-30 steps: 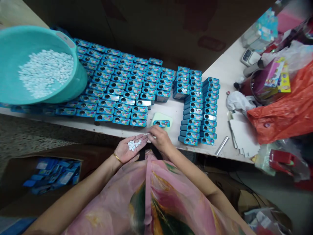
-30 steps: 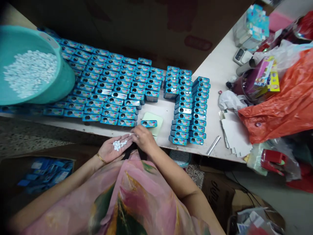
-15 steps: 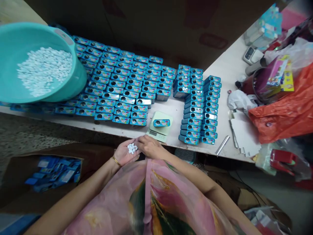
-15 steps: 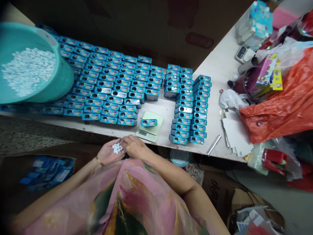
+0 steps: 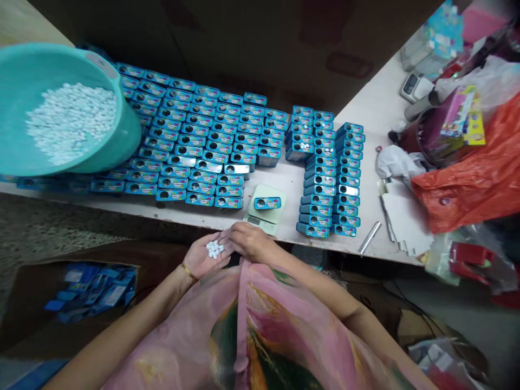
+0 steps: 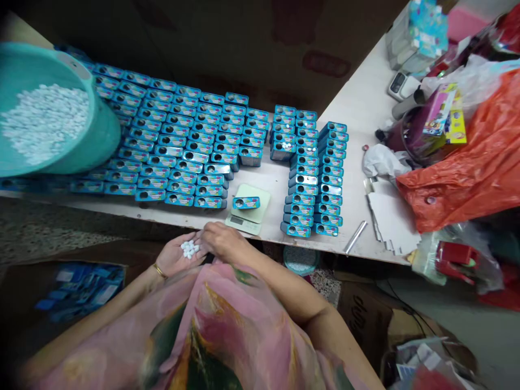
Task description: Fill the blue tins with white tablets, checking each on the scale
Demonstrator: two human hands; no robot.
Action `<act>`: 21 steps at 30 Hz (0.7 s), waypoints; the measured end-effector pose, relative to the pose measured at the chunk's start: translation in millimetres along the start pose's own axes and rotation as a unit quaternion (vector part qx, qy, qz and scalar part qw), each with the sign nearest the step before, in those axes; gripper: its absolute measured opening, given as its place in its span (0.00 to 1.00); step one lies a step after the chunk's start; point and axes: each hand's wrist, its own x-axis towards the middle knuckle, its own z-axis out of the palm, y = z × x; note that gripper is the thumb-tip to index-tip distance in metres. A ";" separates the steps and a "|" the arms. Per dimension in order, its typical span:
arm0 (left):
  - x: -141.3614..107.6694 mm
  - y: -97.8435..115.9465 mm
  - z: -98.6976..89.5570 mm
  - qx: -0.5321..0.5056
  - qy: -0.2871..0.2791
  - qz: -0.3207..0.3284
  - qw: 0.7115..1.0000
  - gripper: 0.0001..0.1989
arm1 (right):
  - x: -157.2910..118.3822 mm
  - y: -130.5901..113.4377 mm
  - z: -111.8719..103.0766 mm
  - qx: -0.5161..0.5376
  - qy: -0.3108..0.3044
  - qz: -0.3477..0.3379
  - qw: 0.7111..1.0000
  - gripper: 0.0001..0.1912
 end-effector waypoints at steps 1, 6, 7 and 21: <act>-0.1 0.1 0.9 -0.002 -0.011 -0.003 1.000 0.14 | -2.2 5.9 -6.4 0.016 0.044 0.010 0.999 0.07; -2.3 0.8 4.1 -0.005 -0.041 -0.012 0.999 0.18 | -9.2 40.7 -41.5 0.079 0.201 0.114 0.970 0.07; -2.9 1.0 3.9 -0.007 -0.043 -0.011 0.999 0.18 | -9.9 46.3 -46.9 0.087 0.210 0.130 0.965 0.07; 22.1 7.5 34.2 -0.002 -0.037 0.026 0.999 0.13 | -0.4 40.9 -48.4 0.044 0.111 0.097 0.988 0.18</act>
